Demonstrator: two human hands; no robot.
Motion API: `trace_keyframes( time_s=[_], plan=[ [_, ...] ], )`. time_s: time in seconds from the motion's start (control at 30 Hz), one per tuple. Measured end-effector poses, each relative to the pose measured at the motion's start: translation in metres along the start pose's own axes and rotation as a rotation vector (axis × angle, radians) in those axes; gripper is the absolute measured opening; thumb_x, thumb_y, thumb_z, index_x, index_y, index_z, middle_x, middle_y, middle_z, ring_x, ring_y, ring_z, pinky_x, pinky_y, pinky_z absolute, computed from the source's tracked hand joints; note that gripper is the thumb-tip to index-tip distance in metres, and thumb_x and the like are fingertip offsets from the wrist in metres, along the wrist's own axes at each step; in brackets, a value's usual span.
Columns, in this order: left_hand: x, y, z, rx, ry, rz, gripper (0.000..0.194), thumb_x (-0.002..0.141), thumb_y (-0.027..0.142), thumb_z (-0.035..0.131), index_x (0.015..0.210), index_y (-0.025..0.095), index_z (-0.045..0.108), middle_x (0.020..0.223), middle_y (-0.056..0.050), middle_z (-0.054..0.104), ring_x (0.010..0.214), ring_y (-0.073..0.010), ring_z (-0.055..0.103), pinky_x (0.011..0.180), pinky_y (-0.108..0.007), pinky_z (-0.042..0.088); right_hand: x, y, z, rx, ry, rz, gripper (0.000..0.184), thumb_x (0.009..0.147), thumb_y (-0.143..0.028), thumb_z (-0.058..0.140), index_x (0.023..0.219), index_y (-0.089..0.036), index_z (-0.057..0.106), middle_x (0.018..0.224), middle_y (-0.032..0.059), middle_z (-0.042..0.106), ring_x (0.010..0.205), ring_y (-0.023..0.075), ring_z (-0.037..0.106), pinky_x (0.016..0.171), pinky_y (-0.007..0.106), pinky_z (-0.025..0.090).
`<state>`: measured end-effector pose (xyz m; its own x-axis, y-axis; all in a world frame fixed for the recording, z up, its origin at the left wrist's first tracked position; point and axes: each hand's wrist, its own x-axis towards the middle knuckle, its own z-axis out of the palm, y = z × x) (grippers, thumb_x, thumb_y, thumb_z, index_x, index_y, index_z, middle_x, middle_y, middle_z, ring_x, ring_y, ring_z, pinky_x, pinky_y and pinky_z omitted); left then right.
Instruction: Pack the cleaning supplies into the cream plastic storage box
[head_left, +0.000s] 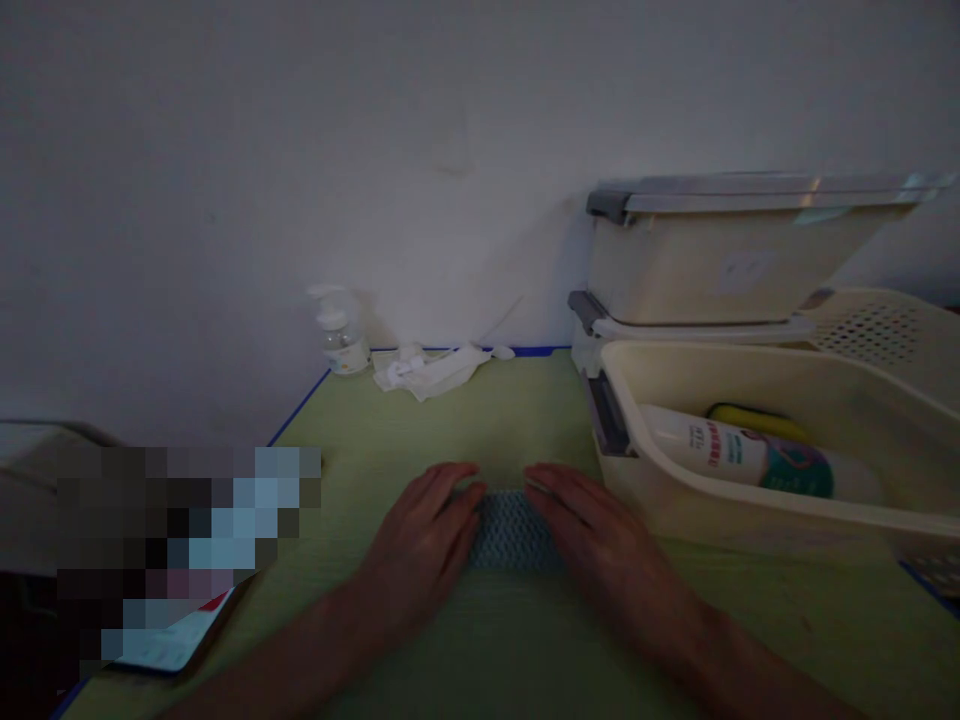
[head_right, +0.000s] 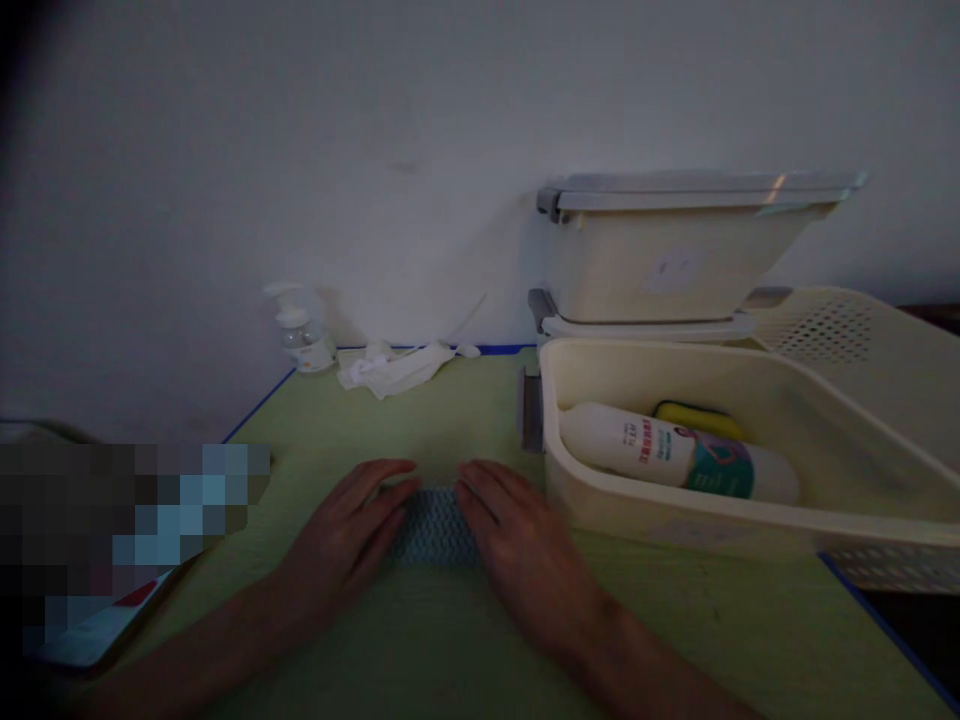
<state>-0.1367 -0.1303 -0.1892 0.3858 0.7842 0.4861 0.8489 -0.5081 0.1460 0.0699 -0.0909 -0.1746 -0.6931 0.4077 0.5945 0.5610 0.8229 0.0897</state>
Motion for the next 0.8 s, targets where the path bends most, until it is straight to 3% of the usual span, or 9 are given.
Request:
trace_keyframes(
  time_s=[0.2, 0.37, 0.47, 0.63, 0.7, 0.8],
  plan=[
    [-0.01, 0.017, 0.008, -0.013, -0.176, 0.06, 0.049, 0.091, 0.026, 0.04, 0.136, 0.007, 0.033, 0.138, -0.016, 0.044, 0.128, -0.0237, 0.041, 0.103, -0.041, 0.042, -0.004, -0.017, 0.009, 0.017, -0.156, -0.004, 0.039, 0.088, -0.011, 0.036, 0.12, 0.001, 0.054, 0.121, 0.0201, 0.059, 0.114, 0.0256, 0.055, 0.091, 0.037, 0.05],
    [-0.016, 0.015, 0.019, 0.063, -0.238, 0.071, 0.059, 0.094, 0.034, 0.036, 0.143, 0.007, 0.016, 0.146, -0.017, 0.032, 0.135, -0.0246, 0.028, 0.105, -0.042, 0.039, -0.014, -0.01, 0.022, 0.194, -0.36, 0.116, 0.061, 0.086, -0.029, 0.05, 0.137, 0.0, 0.035, 0.14, 0.023, 0.038, 0.13, 0.028, 0.035, 0.101, 0.044, 0.04],
    [-0.017, 0.011, 0.021, 0.08, -0.258, 0.074, 0.067, 0.094, 0.04, 0.036, 0.145, 0.009, 0.004, 0.147, -0.017, 0.028, 0.137, -0.026, 0.023, 0.106, -0.043, 0.037, -0.018, -0.006, 0.025, 0.229, -0.386, 0.131, 0.068, 0.085, -0.034, 0.052, 0.14, -0.002, 0.03, 0.143, 0.0222, 0.032, 0.133, 0.028, 0.028, 0.103, 0.046, 0.036],
    [-0.013, 0.007, 0.015, 0.066, -0.364, 0.12, 0.086, 0.091, 0.049, 0.039, 0.142, 0.009, -0.018, 0.147, -0.021, 0.024, 0.136, -0.0296, 0.022, 0.104, -0.045, 0.038, -0.019, -0.006, 0.025, 0.216, -0.436, 0.115, 0.078, 0.081, -0.041, 0.058, 0.14, -0.001, 0.028, 0.143, 0.0235, 0.031, 0.133, 0.0303, 0.029, 0.103, 0.046, 0.036],
    [-0.011, 0.006, 0.012, 0.053, -0.42, 0.126, 0.089, 0.09, 0.05, 0.042, 0.142, 0.009, -0.018, 0.147, -0.022, 0.02, 0.136, -0.031, 0.019, 0.105, -0.046, 0.037, -0.019, -0.006, 0.025, 0.221, -0.468, 0.125, 0.079, 0.08, -0.042, 0.059, 0.14, -0.001, 0.028, 0.144, 0.0239, 0.03, 0.132, 0.0314, 0.03, 0.103, 0.047, 0.036],
    [-0.011, 0.006, 0.011, 0.017, -0.481, 0.1, 0.085, 0.088, 0.049, 0.046, 0.145, 0.008, -0.003, 0.148, -0.022, 0.016, 0.136, -0.0314, 0.016, 0.107, -0.047, 0.033, -0.017, -0.006, 0.023, 0.257, -0.507, 0.156, 0.078, 0.08, -0.041, 0.058, 0.141, -0.003, 0.028, 0.144, 0.0222, 0.029, 0.133, 0.0302, 0.028, 0.104, 0.048, 0.034]
  ],
)
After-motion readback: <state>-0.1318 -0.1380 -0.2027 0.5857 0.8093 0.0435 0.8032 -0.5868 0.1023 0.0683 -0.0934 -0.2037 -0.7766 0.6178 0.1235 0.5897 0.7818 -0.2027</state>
